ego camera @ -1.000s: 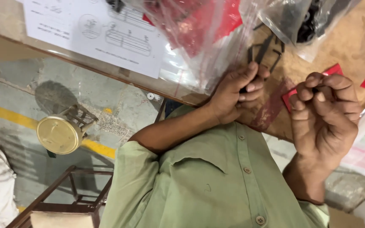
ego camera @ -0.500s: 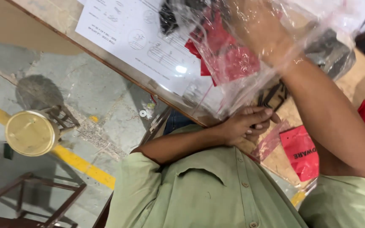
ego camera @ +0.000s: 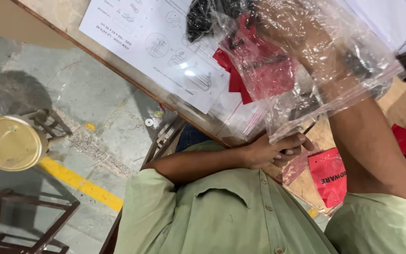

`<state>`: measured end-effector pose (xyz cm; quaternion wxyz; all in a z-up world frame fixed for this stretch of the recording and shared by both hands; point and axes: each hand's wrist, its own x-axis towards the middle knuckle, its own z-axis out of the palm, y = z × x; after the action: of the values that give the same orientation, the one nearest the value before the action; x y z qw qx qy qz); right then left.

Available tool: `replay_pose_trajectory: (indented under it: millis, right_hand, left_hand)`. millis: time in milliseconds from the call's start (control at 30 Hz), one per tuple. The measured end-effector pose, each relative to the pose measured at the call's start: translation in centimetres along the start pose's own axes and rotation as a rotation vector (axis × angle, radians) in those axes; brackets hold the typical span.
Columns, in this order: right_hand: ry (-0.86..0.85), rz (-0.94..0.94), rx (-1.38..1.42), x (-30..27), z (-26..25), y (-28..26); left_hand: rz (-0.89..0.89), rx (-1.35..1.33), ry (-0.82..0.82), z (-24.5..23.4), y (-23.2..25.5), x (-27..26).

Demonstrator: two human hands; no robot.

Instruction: The person sorts small hardware components, including washers and screws, from plastic bags into their hands. They separate the items by type, display them to the camera, and then place them into red hardware bags.

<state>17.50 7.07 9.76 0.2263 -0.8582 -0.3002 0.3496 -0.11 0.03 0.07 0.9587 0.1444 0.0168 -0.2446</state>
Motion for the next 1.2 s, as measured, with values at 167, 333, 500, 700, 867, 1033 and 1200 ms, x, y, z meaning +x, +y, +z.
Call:
replay_pose_trajectory:
  millis: [167,333,500,700,867,1033,1200]
  right_hand:
    - [-0.029,0.050,0.079,-0.8,1.3,2.3]
    - [-0.064,0.110,0.173,-0.7,1.7,1.2]
    - [-0.057,0.167,0.281,-0.4,0.8,1.6]
    - [-0.017,0.182,0.400,-0.1,-1.0,1.7]
    - [0.021,0.181,0.521,0.3,-2.7,2.7]
    - [-0.463,-0.334,1.695,-1.6,-0.8,11.5]
    - [-0.034,-0.109,1.893,-11.3,-1.9,11.7]
  left_hand:
    - [0.003,0.004,0.025,0.3,0.4,-0.2]
    - [-0.013,0.003,0.036,0.8,1.0,-0.5]
    - [0.004,-0.003,0.036,0.4,0.2,0.0]
    - [0.018,-0.013,0.050,-0.2,-0.7,0.4]
    - [0.002,-0.035,0.049,-0.2,-0.4,0.5]
    - [0.000,-0.055,0.069,-0.5,-1.0,0.8]
    - [-0.083,-0.051,0.170,-1.0,-1.5,0.7]
